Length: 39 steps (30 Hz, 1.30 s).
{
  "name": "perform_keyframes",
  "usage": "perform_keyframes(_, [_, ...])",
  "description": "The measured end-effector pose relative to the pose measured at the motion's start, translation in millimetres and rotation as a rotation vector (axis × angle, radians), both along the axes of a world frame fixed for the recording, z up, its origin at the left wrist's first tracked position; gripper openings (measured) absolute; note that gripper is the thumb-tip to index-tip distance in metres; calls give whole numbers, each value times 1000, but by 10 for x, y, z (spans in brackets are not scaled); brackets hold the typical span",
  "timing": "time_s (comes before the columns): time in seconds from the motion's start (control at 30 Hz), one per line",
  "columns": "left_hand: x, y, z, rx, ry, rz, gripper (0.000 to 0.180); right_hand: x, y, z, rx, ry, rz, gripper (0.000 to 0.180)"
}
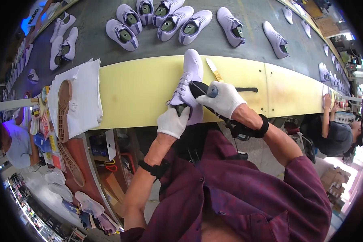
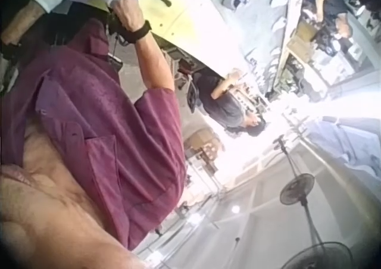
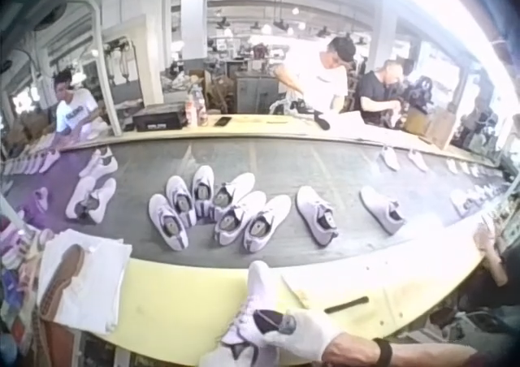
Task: Cleaning and assembling components for sneakers at a manufacturing line.
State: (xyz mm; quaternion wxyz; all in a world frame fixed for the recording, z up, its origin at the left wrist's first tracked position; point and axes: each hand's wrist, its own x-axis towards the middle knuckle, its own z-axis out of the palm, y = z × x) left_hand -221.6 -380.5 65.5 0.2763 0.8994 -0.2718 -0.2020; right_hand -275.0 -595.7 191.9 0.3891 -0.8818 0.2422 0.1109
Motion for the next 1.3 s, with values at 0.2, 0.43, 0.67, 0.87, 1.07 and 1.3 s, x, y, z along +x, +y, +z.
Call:
perform_keyframes(0.2, [-5,51,-122,-36,-232,-117,18,-329,-100,-49,56,31,-39,49])
perform_keyframes(0.43, [28,-19,39,53,-43,-41,33,282,-41,100,11,-174,74,55])
perform_keyframes(0.67, [5,-61,154,-64,202,163,52,121,-64,177,28,-63,128,50])
perform_keyframes(0.87, [65,23,35,-61,-23,-92,42,-313,-97,-94,67,3,0,48])
perform_keyframes(1.07, [141,62,-214,-291,122,41,22,-537,-201,-115,21,2,9,49])
perform_keyframes(1.3, [185,174,-257,-181,-66,-157,49,-163,-22,-83,10,-141,50,48])
